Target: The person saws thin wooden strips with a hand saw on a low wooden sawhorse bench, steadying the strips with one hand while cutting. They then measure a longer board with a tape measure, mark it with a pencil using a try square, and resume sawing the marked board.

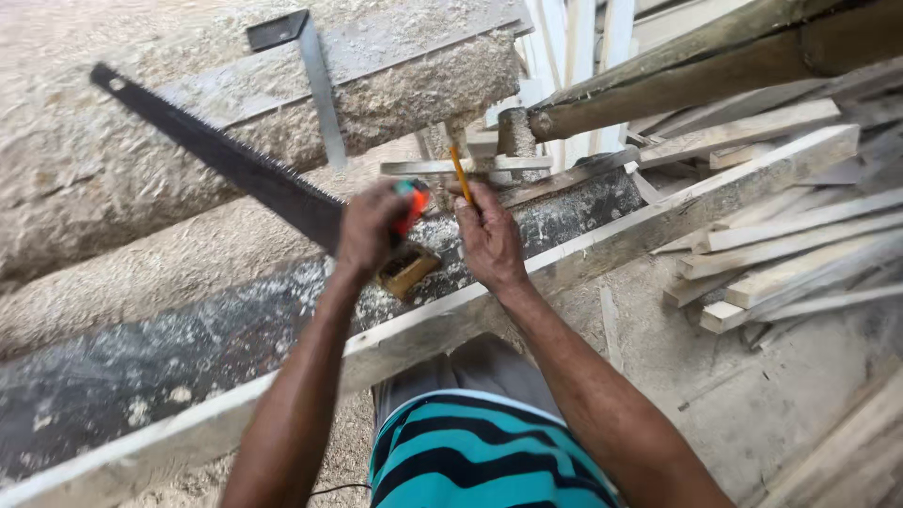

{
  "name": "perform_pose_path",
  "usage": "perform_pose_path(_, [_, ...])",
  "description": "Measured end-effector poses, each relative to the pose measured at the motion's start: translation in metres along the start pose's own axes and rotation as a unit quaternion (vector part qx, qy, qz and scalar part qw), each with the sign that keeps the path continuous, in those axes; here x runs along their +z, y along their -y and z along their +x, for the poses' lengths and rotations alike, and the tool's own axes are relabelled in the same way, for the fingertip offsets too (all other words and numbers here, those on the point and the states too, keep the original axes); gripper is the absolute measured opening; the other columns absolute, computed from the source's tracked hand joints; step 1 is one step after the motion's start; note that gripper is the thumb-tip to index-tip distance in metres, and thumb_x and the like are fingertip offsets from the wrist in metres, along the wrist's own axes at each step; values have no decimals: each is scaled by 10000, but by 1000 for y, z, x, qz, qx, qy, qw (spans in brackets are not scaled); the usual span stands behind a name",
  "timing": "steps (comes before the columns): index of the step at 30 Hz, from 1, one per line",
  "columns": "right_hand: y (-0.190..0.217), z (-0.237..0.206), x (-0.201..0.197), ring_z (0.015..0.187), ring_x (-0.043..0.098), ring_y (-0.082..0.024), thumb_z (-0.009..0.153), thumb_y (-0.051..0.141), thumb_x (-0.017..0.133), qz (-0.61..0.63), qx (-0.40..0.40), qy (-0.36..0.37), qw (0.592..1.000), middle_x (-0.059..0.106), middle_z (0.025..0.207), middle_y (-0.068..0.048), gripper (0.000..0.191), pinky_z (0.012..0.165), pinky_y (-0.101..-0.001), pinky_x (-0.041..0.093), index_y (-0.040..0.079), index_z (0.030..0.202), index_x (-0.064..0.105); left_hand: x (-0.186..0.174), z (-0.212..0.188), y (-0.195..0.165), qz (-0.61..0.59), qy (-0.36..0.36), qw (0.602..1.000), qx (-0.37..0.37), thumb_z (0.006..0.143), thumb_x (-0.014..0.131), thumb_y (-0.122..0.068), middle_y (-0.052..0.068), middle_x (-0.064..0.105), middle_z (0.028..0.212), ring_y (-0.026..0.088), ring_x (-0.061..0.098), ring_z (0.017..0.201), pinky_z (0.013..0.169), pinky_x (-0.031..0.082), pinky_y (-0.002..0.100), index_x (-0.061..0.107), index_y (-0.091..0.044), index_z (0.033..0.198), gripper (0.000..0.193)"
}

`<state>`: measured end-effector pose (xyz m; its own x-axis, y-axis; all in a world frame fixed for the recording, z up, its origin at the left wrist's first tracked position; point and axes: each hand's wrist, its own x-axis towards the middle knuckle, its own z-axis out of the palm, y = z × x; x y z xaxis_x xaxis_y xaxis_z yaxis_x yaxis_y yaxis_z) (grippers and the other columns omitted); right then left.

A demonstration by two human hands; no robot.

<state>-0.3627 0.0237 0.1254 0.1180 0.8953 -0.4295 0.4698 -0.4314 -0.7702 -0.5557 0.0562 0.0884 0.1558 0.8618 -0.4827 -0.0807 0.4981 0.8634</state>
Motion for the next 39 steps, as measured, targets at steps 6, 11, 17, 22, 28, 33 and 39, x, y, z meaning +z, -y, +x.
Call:
perform_pose_path(6, [1,-41,10,759,584,-113,1039,264,633,-6,-194,143,971,634,831,-11,254,676,-277,495,14,1066,672,33,-112,37,116,-166,975,96,766,647,-347,137,748,827,222,727,750,734,574,370,735,-13,1052,448])
perform_pose_path(11, [6,-92,1,637,495,-90,961,286,709,-33,-53,283,957,576,717,12,215,561,-282,420,74,985,682,42,-202,46,182,-246,948,92,816,699,-507,161,753,899,244,743,819,758,581,393,754,-31,1037,527])
perform_pose_path(17, [42,-104,-5,504,387,-55,998,224,690,168,45,377,910,486,663,60,209,435,-220,321,95,848,622,47,-269,66,152,-272,946,-95,874,576,-674,128,727,790,260,731,754,699,559,428,741,-101,989,608])
perform_pose_path(22, [111,-81,1,483,382,-62,1053,233,705,290,-74,415,859,551,763,-18,258,400,-226,294,-6,958,691,28,-312,116,164,-290,936,-118,926,553,-652,78,658,725,215,668,680,647,526,406,689,-95,946,574])
perform_pose_path(28, [99,-155,84,717,614,-155,907,294,744,74,-400,356,841,727,963,-136,310,583,-343,534,5,1018,726,18,-342,138,42,-365,927,-81,997,481,-603,111,623,728,215,582,649,606,484,431,649,-40,882,598])
perform_pose_path(33, [68,-236,177,601,637,-134,929,255,749,-135,-269,393,869,709,716,-38,220,519,-338,525,44,875,782,-21,-355,148,51,-392,918,-17,1030,333,-556,88,597,855,233,606,763,713,477,421,631,-83,993,560])
perform_pose_path(39, [151,-267,302,630,602,-130,927,322,789,-159,-332,361,857,729,776,-68,244,532,-328,488,85,985,805,-71,-378,217,74,-428,901,4,1105,310,-491,153,625,961,304,628,927,834,502,461,604,-60,1072,524])
